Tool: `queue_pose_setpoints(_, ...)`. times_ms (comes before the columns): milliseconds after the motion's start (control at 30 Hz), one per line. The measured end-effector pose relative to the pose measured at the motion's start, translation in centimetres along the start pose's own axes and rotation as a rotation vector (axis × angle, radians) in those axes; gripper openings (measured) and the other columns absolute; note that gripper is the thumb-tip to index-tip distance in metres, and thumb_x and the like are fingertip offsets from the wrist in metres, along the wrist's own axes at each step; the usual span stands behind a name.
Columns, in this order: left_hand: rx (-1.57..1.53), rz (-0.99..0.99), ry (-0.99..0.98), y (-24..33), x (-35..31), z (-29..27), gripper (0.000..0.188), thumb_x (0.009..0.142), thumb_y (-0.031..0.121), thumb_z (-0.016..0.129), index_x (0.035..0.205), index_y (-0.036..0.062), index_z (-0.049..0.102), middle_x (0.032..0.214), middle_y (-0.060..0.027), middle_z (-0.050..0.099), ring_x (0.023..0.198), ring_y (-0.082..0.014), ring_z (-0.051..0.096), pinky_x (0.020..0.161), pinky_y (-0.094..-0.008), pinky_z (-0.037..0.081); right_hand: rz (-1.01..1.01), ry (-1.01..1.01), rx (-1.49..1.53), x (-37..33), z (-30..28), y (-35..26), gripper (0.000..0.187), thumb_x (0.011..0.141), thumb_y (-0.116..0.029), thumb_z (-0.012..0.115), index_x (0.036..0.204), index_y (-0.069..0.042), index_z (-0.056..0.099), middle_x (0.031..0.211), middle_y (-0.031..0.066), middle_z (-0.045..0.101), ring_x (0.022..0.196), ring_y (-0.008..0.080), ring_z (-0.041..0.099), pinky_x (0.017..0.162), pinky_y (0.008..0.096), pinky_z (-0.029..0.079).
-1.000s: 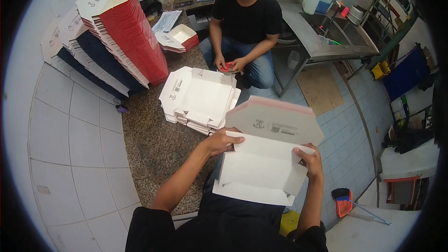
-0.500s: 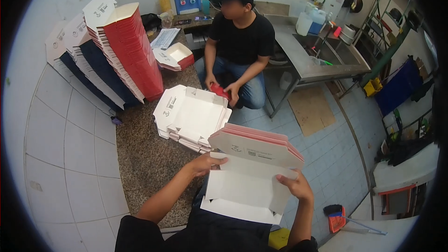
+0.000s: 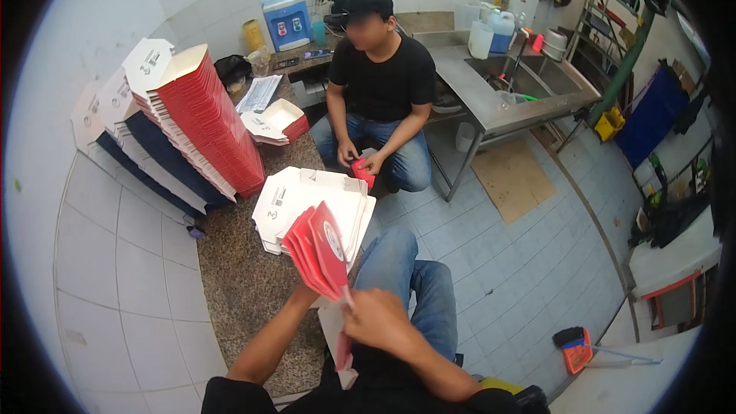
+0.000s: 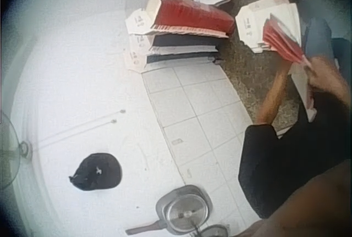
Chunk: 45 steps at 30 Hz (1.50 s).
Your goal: Assembling and stacking cardboard takeout boxes in a kitchen prep area.
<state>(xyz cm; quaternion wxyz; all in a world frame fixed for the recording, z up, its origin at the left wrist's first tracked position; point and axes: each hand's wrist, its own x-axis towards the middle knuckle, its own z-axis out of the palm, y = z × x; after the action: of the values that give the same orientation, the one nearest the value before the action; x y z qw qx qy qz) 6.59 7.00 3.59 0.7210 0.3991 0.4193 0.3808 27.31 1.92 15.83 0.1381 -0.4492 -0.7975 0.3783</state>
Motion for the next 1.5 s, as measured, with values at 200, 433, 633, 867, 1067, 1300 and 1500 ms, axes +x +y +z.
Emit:
queue_pose_setpoints(200,0.315,-0.248,-0.127,2.8,-5.6,-2.9,0.07,0.088,0.03,0.061,0.143,-0.0036,0.035,0.14,-0.0164,0.047,0.127,-0.0256,0.046,0.101,-0.0359,0.038,0.125,-0.116,0.498,-1.0,-3.5,10.6,0.03,0.084,-0.028,0.066,0.096,0.0,0.067,0.075,0.0135,0.066,0.069,0.0201,0.063,0.064,0.0324,0.048)
queue_pose_setpoints(433,-0.227,0.073,-0.412,-1.6,-4.3,-4.8,0.068,0.089,0.027,0.06,0.141,-0.0073,0.034,0.142,-0.0177,0.043,0.127,-0.0256,0.046,0.104,-0.0406,0.039,0.241,-0.071,0.95,-2.1,-5.5,14.8,0.037,0.083,-0.027,0.073,0.103,0.003,0.068,0.092,0.0084,0.068,0.086,0.0166,0.062,0.075,0.0288,0.047)
queue_pose_setpoints(633,-0.04,-0.008,-0.201,0.8,-2.6,2.4,0.052,0.094,0.036,0.058,0.126,-0.0044,0.053,0.118,-0.0106,0.06,0.104,-0.0159,0.058,0.088,-0.0297,0.047,0.257,-0.028,0.946,-3.6,-4.6,17.1,0.036,0.083,-0.027,0.072,0.103,0.003,0.068,0.091,0.009,0.068,0.086,0.016,0.061,0.076,0.0288,0.047)
queue_pose_setpoints(867,0.203,-0.085,0.043,2.5,0.0,6.3,0.037,0.095,0.037,0.059,0.094,0.0017,0.067,0.08,-0.0006,0.063,0.069,-0.0049,0.052,0.062,-0.0211,0.043,0.336,0.125,0.722,-4.6,-6.3,15.2,0.039,0.085,-0.027,0.067,0.108,0.004,0.065,0.093,0.0104,0.068,0.086,0.0178,0.062,0.08,0.0314,0.048)
queue_pose_setpoints(1067,-0.193,0.032,-0.146,2.4,-1.7,9.1,0.053,0.091,0.034,0.064,0.124,-0.0047,0.05,0.102,-0.014,0.064,0.092,-0.0183,0.063,0.08,-0.0287,0.051,0.362,0.242,0.483,-1.5,-6.6,17.6,0.038,0.085,-0.021,0.063,0.113,0.005,0.061,0.1,0.0186,0.068,0.093,0.0289,0.065,0.094,0.0443,0.043)
queue_pose_setpoints(1300,-0.042,0.108,-0.02,-3.5,0.4,11.7,0.057,0.088,0.032,0.059,0.13,-0.0035,0.048,0.125,-0.0138,0.057,0.116,-0.025,0.055,0.1,-0.0374,0.042,0.309,0.647,-0.23,1.2,-2.3,12.5,0.027,0.074,-0.001,0.054,0.101,0.002,0.055,0.094,0.0135,0.064,0.113,0.0277,0.055,0.107,0.0637,0.006)
queue_pose_setpoints(1500,-0.192,0.083,-0.07,-0.9,-1.6,10.3,0.066,0.081,0.032,0.06,0.131,-0.0071,0.043,0.127,-0.0196,0.054,0.116,-0.0305,0.055,0.101,-0.0395,0.043,0.057,0.334,-0.105,-1.2,-4.3,13.2,0.042,0.092,-0.015,0.045,0.127,0.009,0.042,0.109,0.0228,0.062,0.119,0.03,0.052,0.11,0.0631,-0.002)
